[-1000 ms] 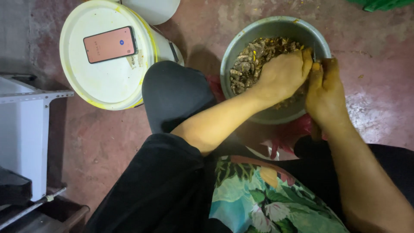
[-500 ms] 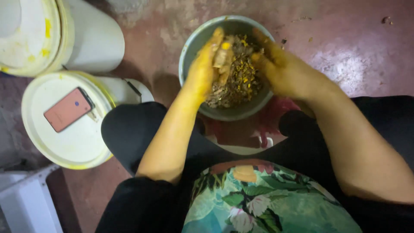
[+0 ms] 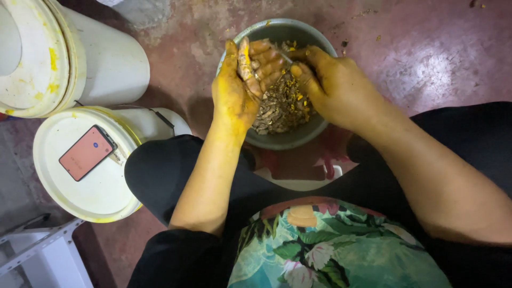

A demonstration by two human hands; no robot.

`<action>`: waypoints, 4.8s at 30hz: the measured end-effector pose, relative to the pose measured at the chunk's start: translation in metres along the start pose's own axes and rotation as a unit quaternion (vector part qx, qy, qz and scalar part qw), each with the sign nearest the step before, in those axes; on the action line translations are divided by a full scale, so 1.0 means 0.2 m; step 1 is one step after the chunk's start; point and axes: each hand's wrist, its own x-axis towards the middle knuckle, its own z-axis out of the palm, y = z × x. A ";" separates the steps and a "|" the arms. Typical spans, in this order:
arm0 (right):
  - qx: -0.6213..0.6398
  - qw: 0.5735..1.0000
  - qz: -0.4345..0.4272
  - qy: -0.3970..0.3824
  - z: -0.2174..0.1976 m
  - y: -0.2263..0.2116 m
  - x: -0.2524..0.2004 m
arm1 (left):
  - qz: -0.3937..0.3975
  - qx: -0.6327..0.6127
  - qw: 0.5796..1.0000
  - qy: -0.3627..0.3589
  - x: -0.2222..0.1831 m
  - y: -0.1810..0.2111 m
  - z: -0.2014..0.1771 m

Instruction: Peeling and breaking down yellow roots into a metal bowl using hands and a small scraping tool

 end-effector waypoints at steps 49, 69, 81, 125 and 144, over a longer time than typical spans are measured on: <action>0.271 0.955 -0.104 -0.054 0.18 0.01 -0.08 | -0.065 0.229 0.957 0.165 -0.15 0.09 0.26; 0.529 0.845 0.056 0.051 0.39 0.07 -0.09 | 0.188 0.360 0.905 0.124 -0.05 -0.08 0.03; 0.307 0.949 0.065 0.012 0.28 0.07 -0.07 | -0.030 -0.022 0.998 0.042 0.00 0.03 0.04; -0.222 0.960 -0.164 0.055 0.33 0.11 -0.05 | -0.126 -0.181 0.975 0.010 0.02 -0.19 -0.11; -0.121 0.993 -0.003 0.013 0.21 0.19 0.04 | 0.011 0.064 0.997 0.040 -0.02 -0.01 0.01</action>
